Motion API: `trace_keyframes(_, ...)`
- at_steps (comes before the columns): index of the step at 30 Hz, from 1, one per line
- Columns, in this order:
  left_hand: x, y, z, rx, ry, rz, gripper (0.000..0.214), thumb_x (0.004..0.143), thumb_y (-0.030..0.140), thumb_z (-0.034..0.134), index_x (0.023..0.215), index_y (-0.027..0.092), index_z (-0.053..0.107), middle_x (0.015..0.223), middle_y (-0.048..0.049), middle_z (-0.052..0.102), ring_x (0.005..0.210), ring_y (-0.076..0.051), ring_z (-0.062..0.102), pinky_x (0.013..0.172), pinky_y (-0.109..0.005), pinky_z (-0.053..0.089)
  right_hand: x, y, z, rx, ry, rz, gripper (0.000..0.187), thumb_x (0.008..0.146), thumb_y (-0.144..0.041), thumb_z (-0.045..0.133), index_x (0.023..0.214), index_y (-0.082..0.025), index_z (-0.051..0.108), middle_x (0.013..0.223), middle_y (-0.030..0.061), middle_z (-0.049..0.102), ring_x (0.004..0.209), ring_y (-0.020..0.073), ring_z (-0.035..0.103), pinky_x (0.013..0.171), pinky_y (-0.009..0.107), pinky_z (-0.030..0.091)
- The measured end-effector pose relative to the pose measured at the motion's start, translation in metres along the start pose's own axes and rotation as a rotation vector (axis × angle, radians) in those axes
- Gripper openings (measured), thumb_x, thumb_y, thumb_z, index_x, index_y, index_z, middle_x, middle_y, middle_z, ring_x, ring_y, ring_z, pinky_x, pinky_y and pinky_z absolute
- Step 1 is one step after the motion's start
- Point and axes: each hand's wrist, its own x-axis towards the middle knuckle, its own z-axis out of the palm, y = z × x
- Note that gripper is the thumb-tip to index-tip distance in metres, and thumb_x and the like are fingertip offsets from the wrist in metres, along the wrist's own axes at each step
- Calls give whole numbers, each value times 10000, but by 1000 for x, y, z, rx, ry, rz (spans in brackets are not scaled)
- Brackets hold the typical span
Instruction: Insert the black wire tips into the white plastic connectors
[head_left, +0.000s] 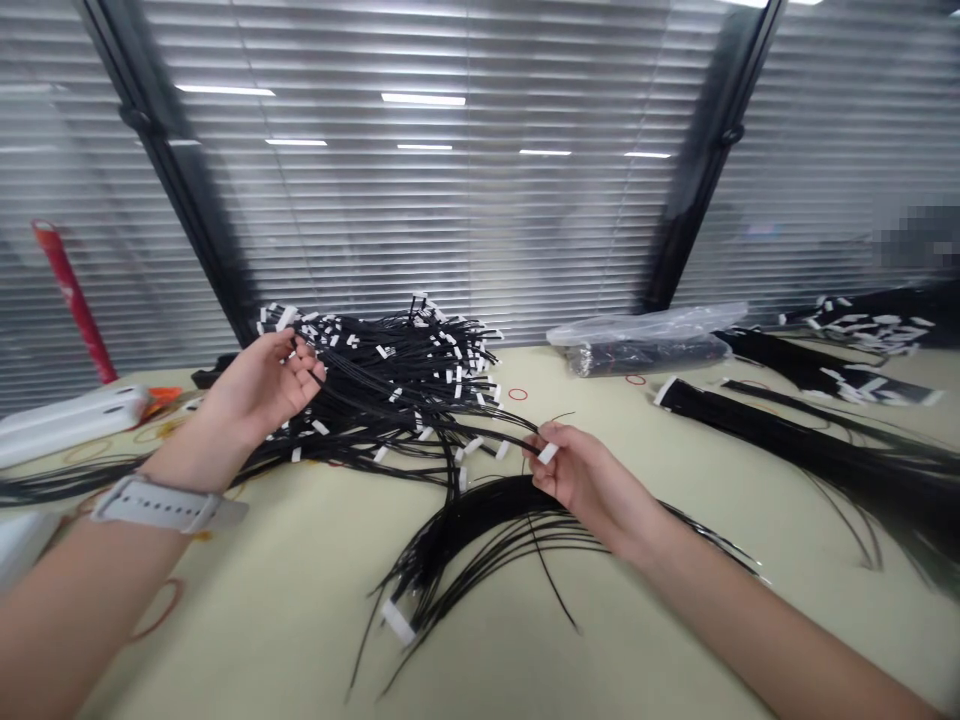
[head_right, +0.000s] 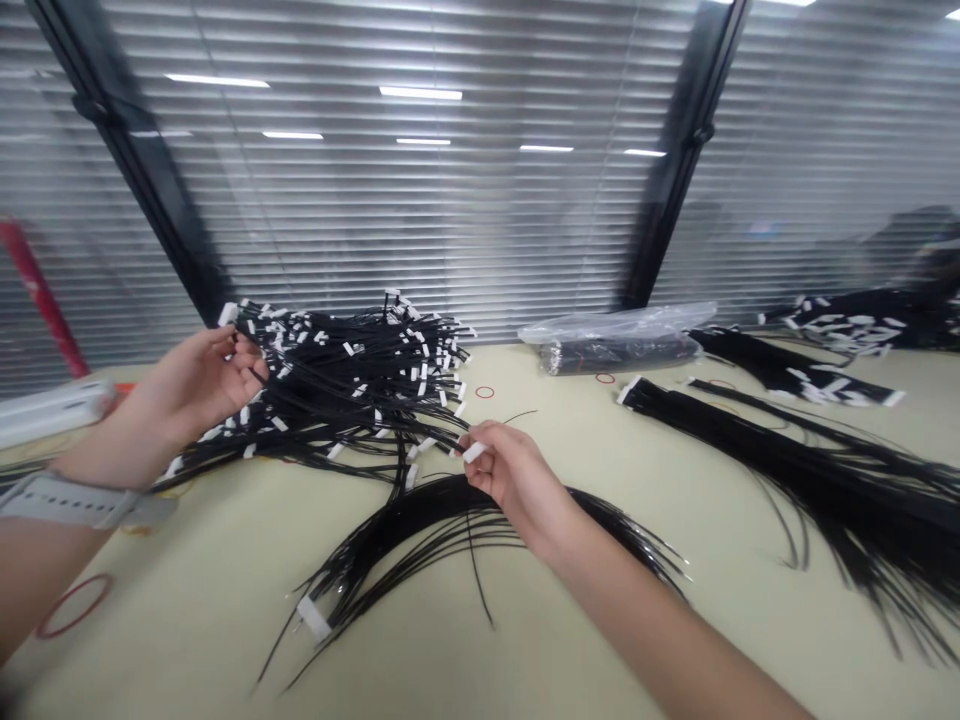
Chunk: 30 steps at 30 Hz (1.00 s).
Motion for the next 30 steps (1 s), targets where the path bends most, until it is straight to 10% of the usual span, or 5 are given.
trace_keyframes(30,14,-10,-16,141,84,42,152,859,65,472,725,92,538,620,22,578,373,-21,432,381,-137,424,3,1,-2,-96,8,-56,222,685,-329,693,761,-175,553,855,-3,570,646,63,474,654,218,395)
